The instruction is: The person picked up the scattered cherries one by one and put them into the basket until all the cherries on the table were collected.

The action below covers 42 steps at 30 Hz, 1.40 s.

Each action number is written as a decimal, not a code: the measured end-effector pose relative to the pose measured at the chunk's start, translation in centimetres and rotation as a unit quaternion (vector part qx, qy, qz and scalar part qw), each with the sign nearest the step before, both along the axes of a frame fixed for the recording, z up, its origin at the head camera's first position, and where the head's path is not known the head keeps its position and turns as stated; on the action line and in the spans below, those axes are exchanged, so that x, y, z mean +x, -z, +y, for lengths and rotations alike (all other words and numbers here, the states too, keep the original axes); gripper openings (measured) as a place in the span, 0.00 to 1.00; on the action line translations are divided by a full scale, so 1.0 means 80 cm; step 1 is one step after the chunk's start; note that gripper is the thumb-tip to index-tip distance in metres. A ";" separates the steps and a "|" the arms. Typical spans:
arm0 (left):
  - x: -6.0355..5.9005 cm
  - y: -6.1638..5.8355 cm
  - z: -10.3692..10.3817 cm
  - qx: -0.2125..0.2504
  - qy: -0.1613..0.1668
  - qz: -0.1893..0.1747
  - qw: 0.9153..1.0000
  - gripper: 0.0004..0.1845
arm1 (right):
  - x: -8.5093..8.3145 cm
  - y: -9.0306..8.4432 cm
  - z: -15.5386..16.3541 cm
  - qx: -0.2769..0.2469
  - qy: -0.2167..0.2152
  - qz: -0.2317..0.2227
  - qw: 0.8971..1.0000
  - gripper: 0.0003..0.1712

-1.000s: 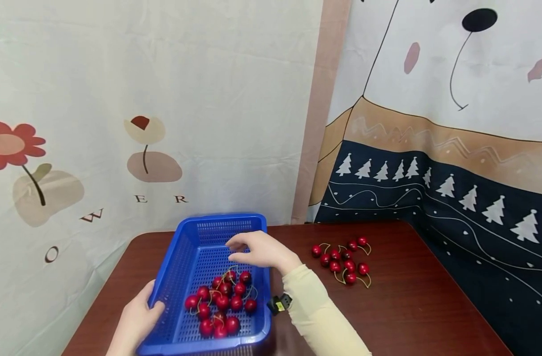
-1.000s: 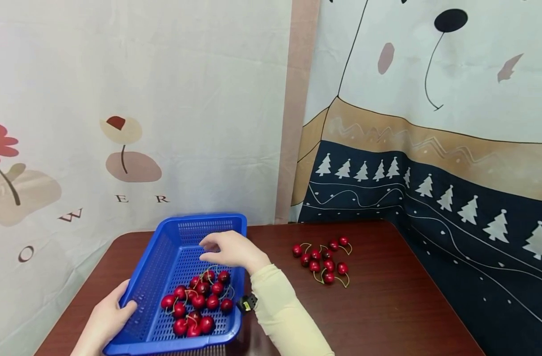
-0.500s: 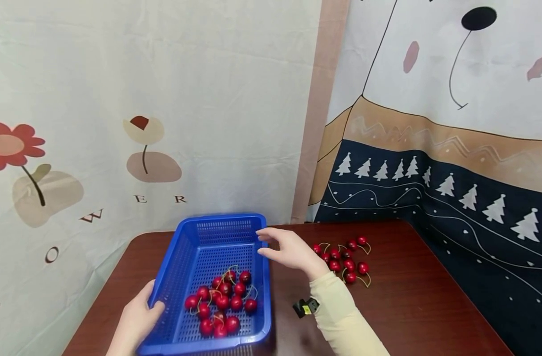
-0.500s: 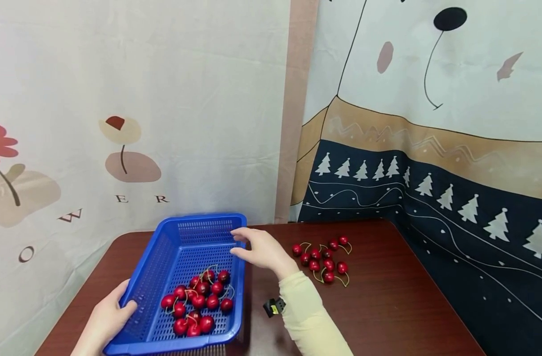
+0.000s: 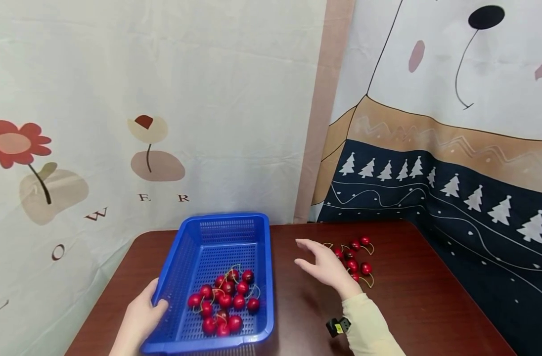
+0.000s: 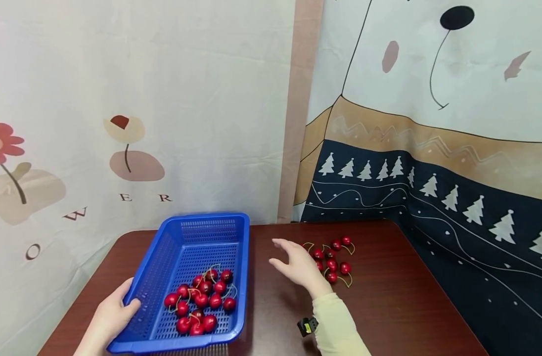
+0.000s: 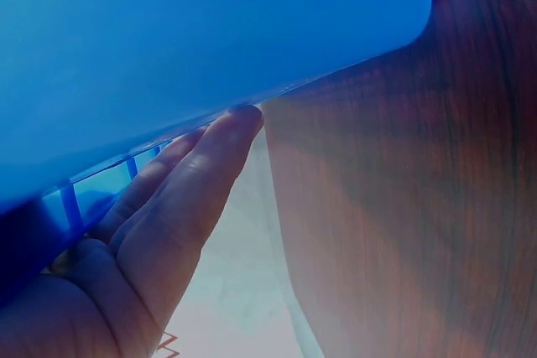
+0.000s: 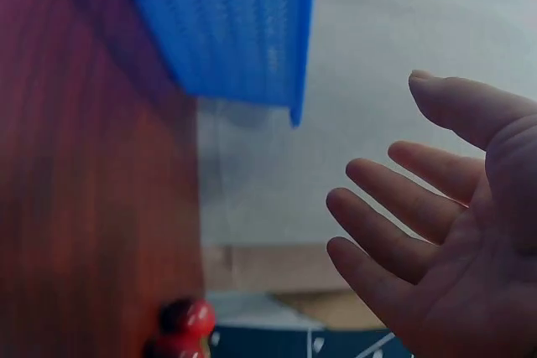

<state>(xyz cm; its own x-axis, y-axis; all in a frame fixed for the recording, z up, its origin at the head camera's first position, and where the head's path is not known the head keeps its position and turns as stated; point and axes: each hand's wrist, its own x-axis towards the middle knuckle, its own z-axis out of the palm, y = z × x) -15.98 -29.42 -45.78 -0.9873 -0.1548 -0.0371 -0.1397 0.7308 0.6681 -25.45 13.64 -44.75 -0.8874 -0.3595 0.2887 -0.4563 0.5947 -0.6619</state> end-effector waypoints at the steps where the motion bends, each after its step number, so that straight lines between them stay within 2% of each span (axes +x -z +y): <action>1: 0.000 0.001 0.000 0.002 -0.001 -0.001 1.000 0.32 | 0.002 0.004 0.006 0.000 0.006 0.002 1.000 0.31; 10: 0.002 0.000 0.002 0.009 -0.004 -0.002 1.000 0.31 | 0.018 0.027 0.064 0.025 0.055 0.014 0.998 0.32; 16: 0.001 -0.003 0.004 0.013 -0.006 -0.010 1.000 0.31 | 0.028 0.035 0.100 0.050 0.084 0.026 0.995 0.32; 22: 0.000 -0.002 0.005 0.003 -0.006 -0.002 1.000 0.31 | 0.037 0.038 0.132 0.077 0.111 0.039 0.990 0.31; 31: 0.000 -0.001 0.005 -0.003 -0.004 -0.005 1.000 0.31 | 0.045 0.048 0.163 0.120 0.137 0.032 0.983 0.30; 42: 0.001 -0.003 0.003 -0.002 -0.007 -0.003 1.000 0.31 | 0.047 0.061 0.191 0.189 0.141 0.012 0.972 0.28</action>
<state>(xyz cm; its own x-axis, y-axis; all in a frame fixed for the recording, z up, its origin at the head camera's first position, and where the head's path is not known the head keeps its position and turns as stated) -15.88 -29.17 -45.58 -0.9849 -0.1681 -0.0422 -0.1533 0.7316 0.6642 -21.69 28.90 -49.60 -0.9605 -0.1869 0.2060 -0.2523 0.8972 -0.3625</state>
